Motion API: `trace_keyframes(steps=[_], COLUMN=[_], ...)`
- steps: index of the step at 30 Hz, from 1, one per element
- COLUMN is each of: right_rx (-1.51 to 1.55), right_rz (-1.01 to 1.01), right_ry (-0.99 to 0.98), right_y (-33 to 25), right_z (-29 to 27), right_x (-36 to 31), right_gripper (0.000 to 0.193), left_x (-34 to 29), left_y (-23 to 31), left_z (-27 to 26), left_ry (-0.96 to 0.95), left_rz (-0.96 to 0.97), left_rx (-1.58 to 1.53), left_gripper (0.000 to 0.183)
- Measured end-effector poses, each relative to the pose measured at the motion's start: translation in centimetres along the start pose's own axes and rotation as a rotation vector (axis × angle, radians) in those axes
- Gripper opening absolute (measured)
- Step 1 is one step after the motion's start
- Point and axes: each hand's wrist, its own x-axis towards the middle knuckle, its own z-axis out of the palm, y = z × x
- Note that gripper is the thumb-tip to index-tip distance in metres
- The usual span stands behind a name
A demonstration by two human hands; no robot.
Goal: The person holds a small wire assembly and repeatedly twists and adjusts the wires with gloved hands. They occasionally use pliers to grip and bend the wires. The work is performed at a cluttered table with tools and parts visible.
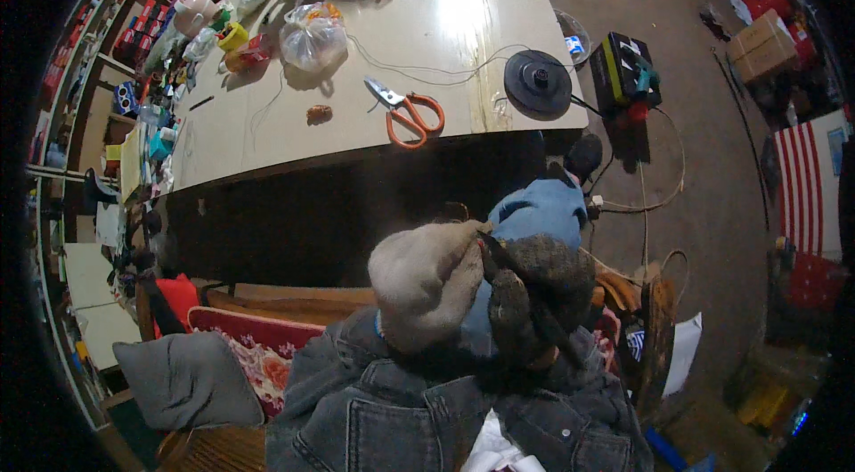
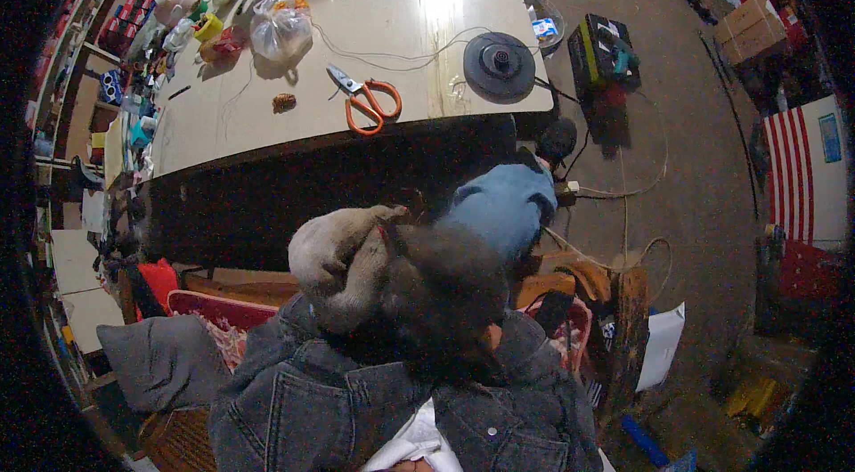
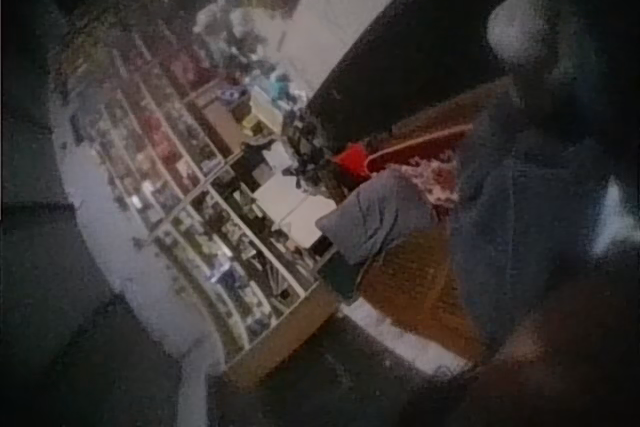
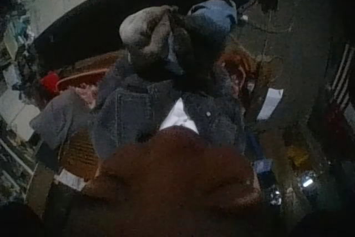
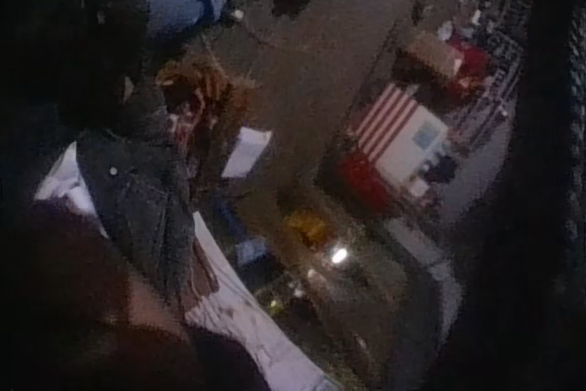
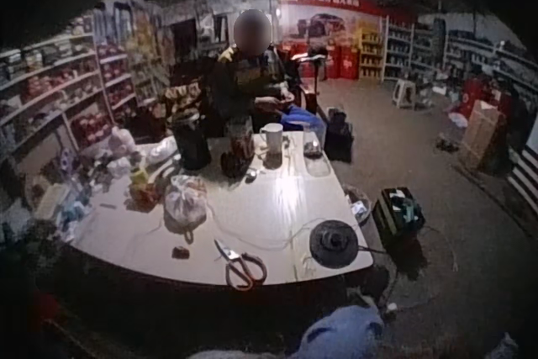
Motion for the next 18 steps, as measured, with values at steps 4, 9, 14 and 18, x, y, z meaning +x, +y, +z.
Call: trace_keyframes(steps=[4, 9, 14, 18], right_rx=[-0.047, -0.072, -0.069, -0.056], right_rz=[-0.025, -0.043, -0.043, -0.033], right_ry=[-0.055, -0.084, -0.074, -0.065], right_y=[-1.9, -2.4, -2.2, -2.0], right_z=[-0.5, -0.4, -0.3, -0.3], right_x=[-2.9, -3.7, -3.0, -2.8], right_gripper=[0.031, 0.03, 0.03, 0.03], left_x=[-0.1, 0.0, 0.4, 0.4], left_y=[-0.6, -1.2, -1.4, -1.3], left_z=[0.3, 0.1, 0.5, 0.6], left_ry=[0.033, 0.009, 0.021, 0.021], left_rz=[0.022, 0.015, -0.033, -0.055], left_rx=[0.023, 0.028, -0.045, -0.06], left_gripper=[0.022, 0.022, 0.02, 0.019])
